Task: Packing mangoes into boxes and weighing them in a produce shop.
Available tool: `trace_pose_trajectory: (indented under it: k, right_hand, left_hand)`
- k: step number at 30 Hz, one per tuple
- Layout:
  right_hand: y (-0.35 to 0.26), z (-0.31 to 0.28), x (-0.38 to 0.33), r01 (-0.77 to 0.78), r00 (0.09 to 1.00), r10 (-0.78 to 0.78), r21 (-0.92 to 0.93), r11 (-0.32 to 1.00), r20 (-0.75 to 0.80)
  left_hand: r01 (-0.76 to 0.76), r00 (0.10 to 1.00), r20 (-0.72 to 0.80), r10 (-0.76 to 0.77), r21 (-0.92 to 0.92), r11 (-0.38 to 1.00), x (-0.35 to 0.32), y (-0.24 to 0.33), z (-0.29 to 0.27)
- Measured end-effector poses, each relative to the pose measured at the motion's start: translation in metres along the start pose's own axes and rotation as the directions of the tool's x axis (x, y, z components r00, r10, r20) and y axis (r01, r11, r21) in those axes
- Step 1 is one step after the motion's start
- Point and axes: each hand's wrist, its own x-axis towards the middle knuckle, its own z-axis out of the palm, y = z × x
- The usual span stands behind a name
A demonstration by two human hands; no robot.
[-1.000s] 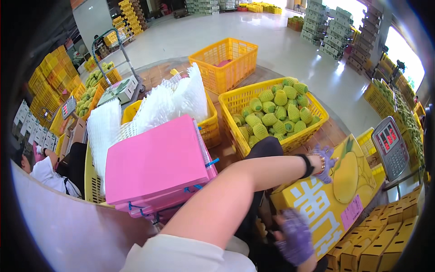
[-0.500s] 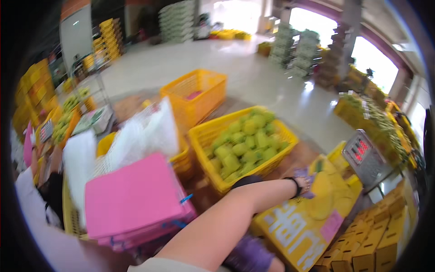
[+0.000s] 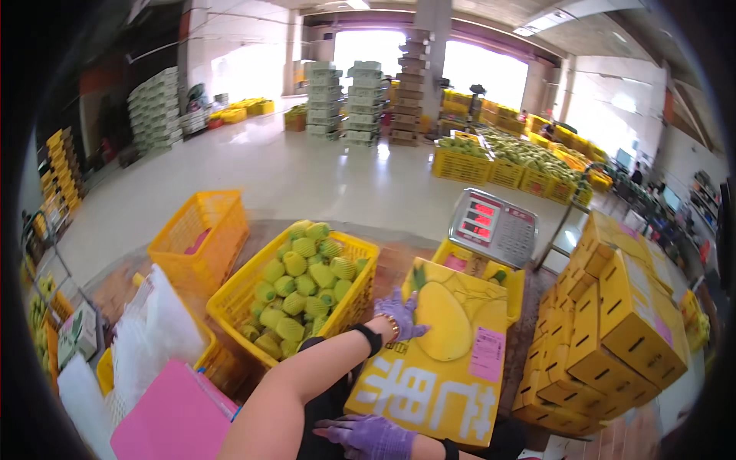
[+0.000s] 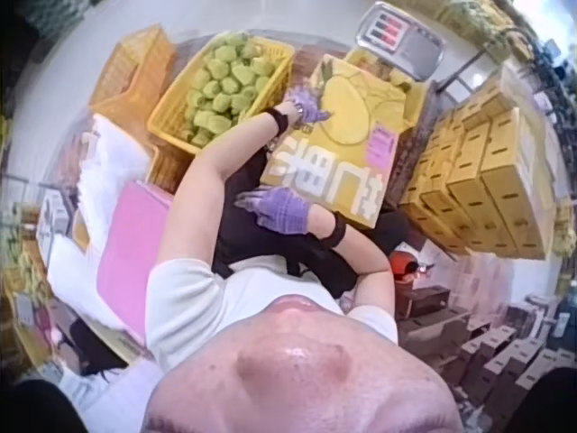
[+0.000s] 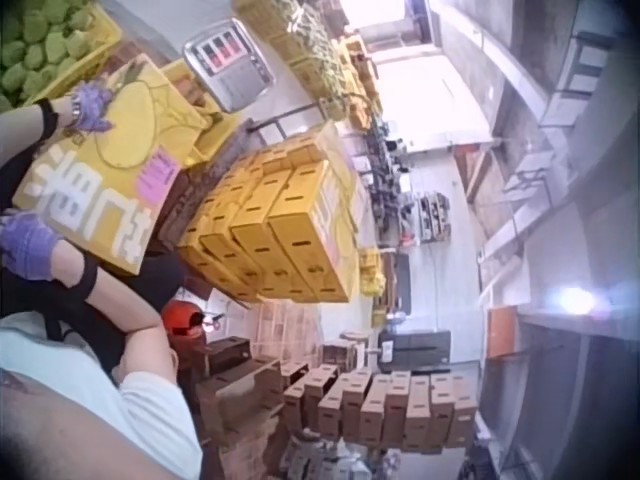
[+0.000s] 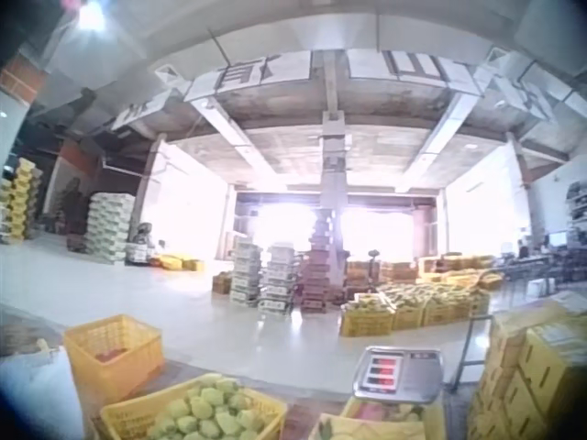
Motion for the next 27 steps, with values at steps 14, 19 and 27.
trace_pose_trajectory:
  k: [14, 19, 27]
  right_hand:
    - [0.176, -0.11, -0.205, -0.859, 0.474, 0.746, -0.43, 0.276, -0.468]
    - [0.232, -0.141, -0.196, -0.93, 0.329, 0.714, -0.082, 0.357, -0.618]
    - [0.272, -0.194, -0.171, -0.961, 0.269, 0.724, -0.123, 0.25, -0.636]
  left_hand:
    - [-0.344, 0.883, -0.319, 0.343, 0.055, 0.937, -0.109, -0.017, 0.056]
    - [-0.334, 0.762, -0.552, 0.338, 0.112, 0.936, -0.179, 0.001, 0.068]
    - [-0.187, 0.746, -0.659, 0.093, -0.074, 0.979, -0.18, 0.007, 0.095]
